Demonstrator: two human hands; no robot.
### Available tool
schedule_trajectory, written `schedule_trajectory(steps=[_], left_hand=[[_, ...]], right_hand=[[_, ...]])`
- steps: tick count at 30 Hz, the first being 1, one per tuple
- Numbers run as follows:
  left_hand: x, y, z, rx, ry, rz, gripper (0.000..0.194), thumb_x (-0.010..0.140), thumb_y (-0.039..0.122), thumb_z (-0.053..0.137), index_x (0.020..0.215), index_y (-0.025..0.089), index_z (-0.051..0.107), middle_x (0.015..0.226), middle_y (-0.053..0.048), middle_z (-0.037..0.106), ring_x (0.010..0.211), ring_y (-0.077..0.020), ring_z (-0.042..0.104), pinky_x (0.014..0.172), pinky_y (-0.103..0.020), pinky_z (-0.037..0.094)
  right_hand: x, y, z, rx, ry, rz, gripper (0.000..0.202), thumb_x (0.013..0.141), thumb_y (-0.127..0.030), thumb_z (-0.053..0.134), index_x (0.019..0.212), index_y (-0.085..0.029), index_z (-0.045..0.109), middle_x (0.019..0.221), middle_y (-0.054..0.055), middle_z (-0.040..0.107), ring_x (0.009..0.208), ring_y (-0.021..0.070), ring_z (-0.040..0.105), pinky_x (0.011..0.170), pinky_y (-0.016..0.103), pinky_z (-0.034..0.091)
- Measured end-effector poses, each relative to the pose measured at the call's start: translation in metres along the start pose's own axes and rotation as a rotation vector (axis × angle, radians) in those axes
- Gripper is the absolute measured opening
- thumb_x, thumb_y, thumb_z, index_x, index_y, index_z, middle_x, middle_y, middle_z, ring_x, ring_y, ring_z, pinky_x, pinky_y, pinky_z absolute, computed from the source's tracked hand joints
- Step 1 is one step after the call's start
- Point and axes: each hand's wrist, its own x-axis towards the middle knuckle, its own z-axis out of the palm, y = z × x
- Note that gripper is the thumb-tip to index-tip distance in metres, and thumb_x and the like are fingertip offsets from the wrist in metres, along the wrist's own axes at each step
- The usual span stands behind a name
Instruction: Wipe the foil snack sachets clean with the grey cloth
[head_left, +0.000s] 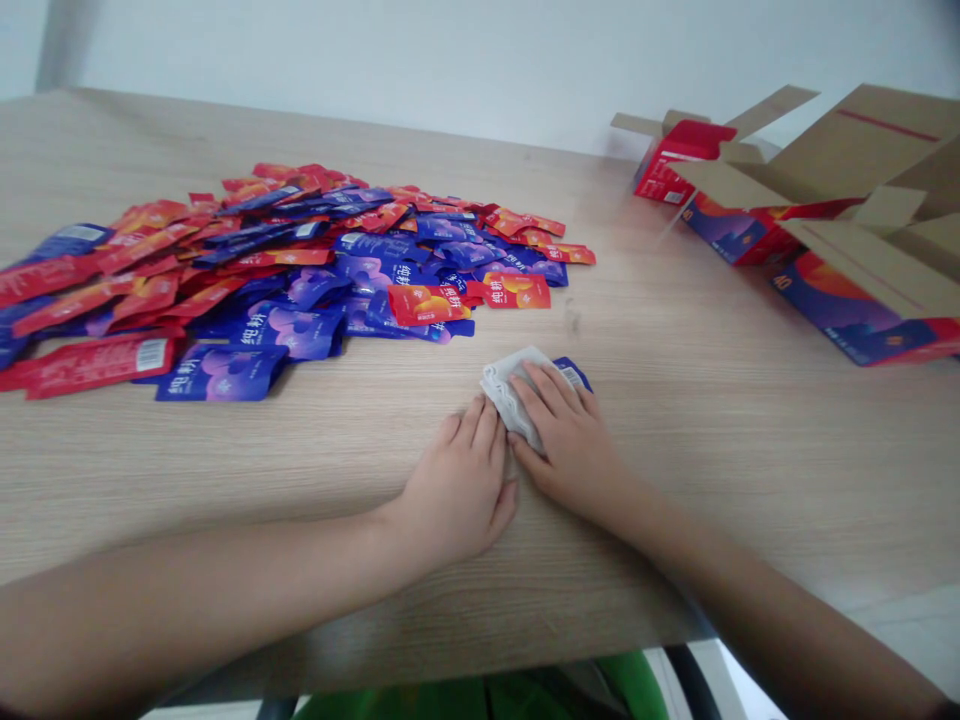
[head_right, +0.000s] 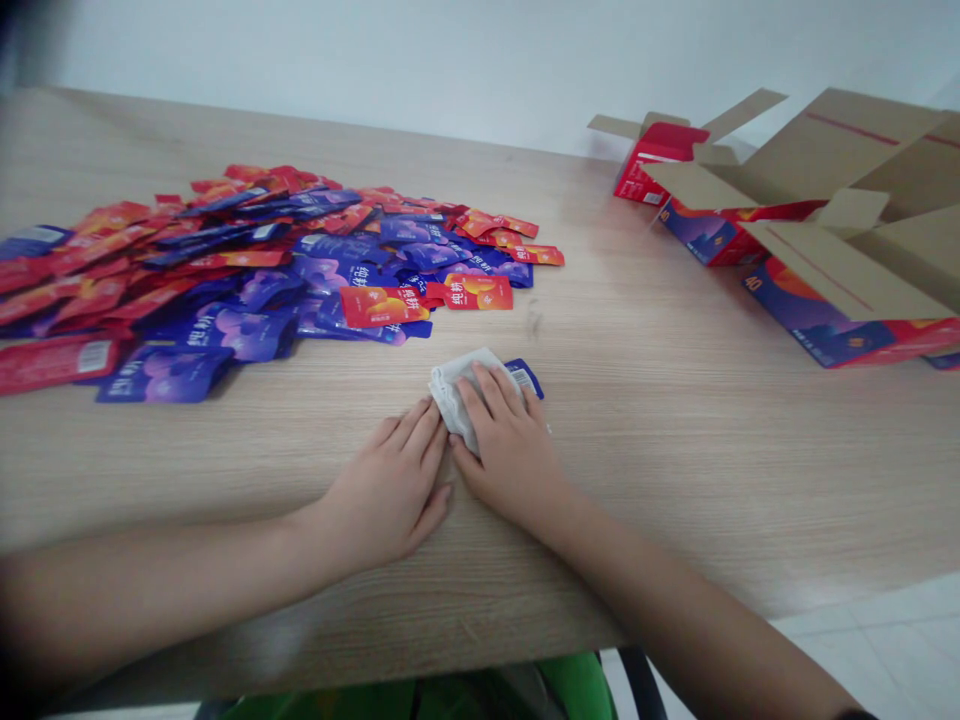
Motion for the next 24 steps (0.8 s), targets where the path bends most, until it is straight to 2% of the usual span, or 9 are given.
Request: schedule_trajectory(steps=[3, 6, 10, 12, 15, 18, 24], left_hand=[[-0.001, 0.000, 0.001, 0.008, 0.004, -0.015, 0.067, 0.092, 0.038, 0.038, 0.142, -0.006, 0.040, 0.149, -0.029, 0.036, 0.140, -0.0401, 0.034, 0.110, -0.050, 0.032], [-0.001, 0.000, 0.002, 0.019, 0.010, -0.019, 0.067, 0.092, 0.038, 0.037, 0.143, -0.007, 0.038, 0.150, -0.029, 0.035, 0.140, -0.0404, 0.033, 0.110, -0.050, 0.032], [-0.001, 0.000, 0.002, 0.016, 0.000, 0.000, 0.063, 0.093, 0.037, 0.035, 0.136, -0.006, 0.048, 0.146, -0.030, 0.041, 0.139, -0.0417, 0.035, 0.109, -0.050, 0.033], [0.000, 0.000, 0.003, 0.011, 0.003, 0.001, 0.064, 0.093, 0.038, 0.035, 0.137, -0.006, 0.047, 0.146, -0.030, 0.041, 0.138, -0.0423, 0.035, 0.108, -0.051, 0.033], [0.000, 0.000, 0.005, 0.003, 0.012, -0.007, 0.068, 0.092, 0.039, 0.037, 0.142, -0.007, 0.039, 0.148, -0.030, 0.036, 0.139, -0.0424, 0.034, 0.109, -0.052, 0.032], [0.000, 0.001, 0.006, -0.005, 0.007, -0.009, 0.069, 0.091, 0.039, 0.038, 0.143, -0.007, 0.038, 0.149, -0.031, 0.035, 0.139, -0.0425, 0.033, 0.109, -0.052, 0.032], [-0.002, 0.001, 0.006, -0.019, -0.009, -0.010, 0.065, 0.093, 0.039, 0.034, 0.140, -0.006, 0.044, 0.147, -0.030, 0.038, 0.139, -0.0427, 0.034, 0.110, -0.052, 0.031]], right_hand=[[0.000, 0.009, -0.001, -0.017, 0.019, 0.089, 0.060, 0.094, -0.040, 0.039, 0.147, -0.014, 0.037, 0.157, 0.012, 0.032, 0.144, 0.0282, 0.027, 0.111, 0.050, 0.029], [-0.001, 0.007, 0.000, -0.052, 0.049, 0.153, 0.060, 0.094, -0.040, 0.037, 0.147, -0.010, 0.036, 0.157, 0.016, 0.030, 0.144, 0.0318, 0.025, 0.110, 0.055, 0.029], [-0.003, -0.005, 0.001, -0.028, 0.002, 0.025, 0.056, 0.095, -0.038, 0.036, 0.147, -0.015, 0.038, 0.159, 0.012, 0.028, 0.145, 0.0294, 0.023, 0.113, 0.054, 0.024], [-0.002, -0.003, 0.001, -0.015, -0.013, 0.010, 0.055, 0.096, -0.038, 0.035, 0.147, -0.017, 0.037, 0.159, 0.009, 0.029, 0.145, 0.0264, 0.024, 0.114, 0.051, 0.024], [-0.001, 0.010, 0.003, -0.043, 0.017, 0.122, 0.058, 0.097, -0.040, 0.034, 0.149, -0.015, 0.034, 0.158, 0.011, 0.029, 0.145, 0.0268, 0.025, 0.113, 0.051, 0.026], [-0.001, 0.013, 0.006, -0.071, 0.047, 0.191, 0.059, 0.097, -0.041, 0.033, 0.149, -0.012, 0.034, 0.158, 0.013, 0.030, 0.144, 0.0293, 0.025, 0.111, 0.053, 0.027], [-0.001, -0.001, 0.009, -0.027, 0.031, 0.016, 0.054, 0.096, -0.039, 0.034, 0.146, -0.021, 0.039, 0.158, 0.006, 0.031, 0.145, 0.0243, 0.026, 0.113, 0.047, 0.027]])
